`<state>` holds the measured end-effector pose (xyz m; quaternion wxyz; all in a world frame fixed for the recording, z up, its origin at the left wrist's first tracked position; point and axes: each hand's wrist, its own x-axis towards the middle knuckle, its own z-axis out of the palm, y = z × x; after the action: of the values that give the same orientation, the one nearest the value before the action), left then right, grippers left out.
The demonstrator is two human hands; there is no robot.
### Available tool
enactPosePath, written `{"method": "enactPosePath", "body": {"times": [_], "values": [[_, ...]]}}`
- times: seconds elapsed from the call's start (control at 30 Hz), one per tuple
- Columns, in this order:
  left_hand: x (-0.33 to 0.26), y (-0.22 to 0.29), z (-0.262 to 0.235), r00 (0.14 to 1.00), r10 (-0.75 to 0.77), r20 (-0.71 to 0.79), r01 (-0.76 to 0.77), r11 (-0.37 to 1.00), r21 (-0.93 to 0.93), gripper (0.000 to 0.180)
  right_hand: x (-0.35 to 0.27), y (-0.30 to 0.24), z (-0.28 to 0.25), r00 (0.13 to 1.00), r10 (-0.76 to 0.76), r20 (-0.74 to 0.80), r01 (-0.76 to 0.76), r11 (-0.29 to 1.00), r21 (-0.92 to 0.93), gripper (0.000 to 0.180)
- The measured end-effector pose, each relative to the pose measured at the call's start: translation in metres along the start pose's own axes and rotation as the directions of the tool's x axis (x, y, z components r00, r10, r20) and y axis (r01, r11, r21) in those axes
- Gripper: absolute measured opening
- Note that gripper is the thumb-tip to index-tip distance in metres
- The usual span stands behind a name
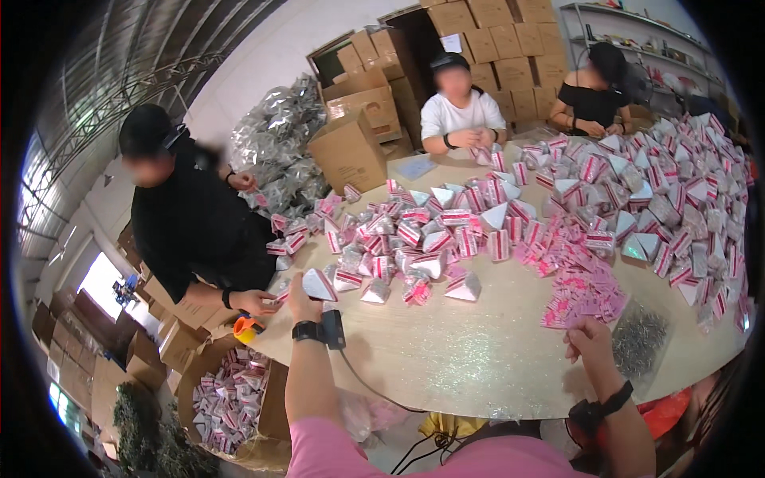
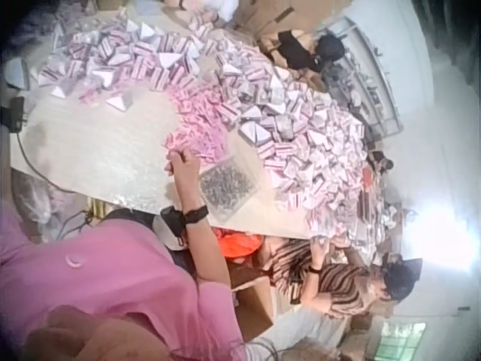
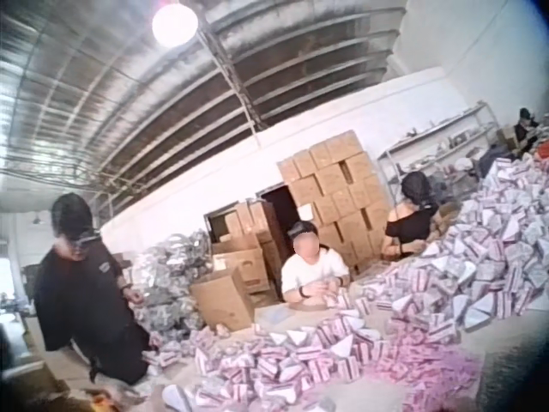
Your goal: The recorder packages small items into pink bags and triangular boxes alongside several other workers.
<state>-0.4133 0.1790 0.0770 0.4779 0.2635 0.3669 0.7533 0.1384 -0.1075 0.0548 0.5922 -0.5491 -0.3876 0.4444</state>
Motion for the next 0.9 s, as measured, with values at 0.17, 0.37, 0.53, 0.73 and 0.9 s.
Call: {"method": "enactPosePath", "body": {"times": [0.17, 0.37, 0.53, 0.73, 0.9], "values": [[0.015, 0.017, -0.029, 0.967, 0.003, -0.254, 0.003, 1.000, 0.021, 0.021, -0.004, 0.013, 0.001, 0.997, 0.073, -0.005, -0.073, 0.997, -0.037, 0.006], [0.046, 0.029, -0.111, 0.901, 0.429, -0.070, -0.363, 0.831, 0.422, 0.026, -0.002, 0.027, 0.010, 0.989, 0.133, 0.056, -0.130, 0.990, -0.054, 0.006], [0.030, 0.035, -0.102, 0.897, 0.426, -0.120, -0.328, 0.821, 0.468, 0.024, -0.003, 0.029, 0.016, 0.986, 0.155, 0.058, -0.151, 0.986, -0.078, 0.007], [0.034, 0.046, -0.094, 0.946, 0.223, -0.236, -0.187, 0.968, 0.167, 0.022, -0.005, 0.027, 0.024, 0.981, 0.183, 0.063, -0.177, 0.980, -0.090, 0.007], [0.062, 0.048, -0.142, 0.918, 0.376, -0.129, -0.314, 0.885, 0.343, 0.021, -0.002, 0.030, 0.027, 0.980, 0.185, 0.068, -0.178, 0.979, -0.098, 0.007]]}}
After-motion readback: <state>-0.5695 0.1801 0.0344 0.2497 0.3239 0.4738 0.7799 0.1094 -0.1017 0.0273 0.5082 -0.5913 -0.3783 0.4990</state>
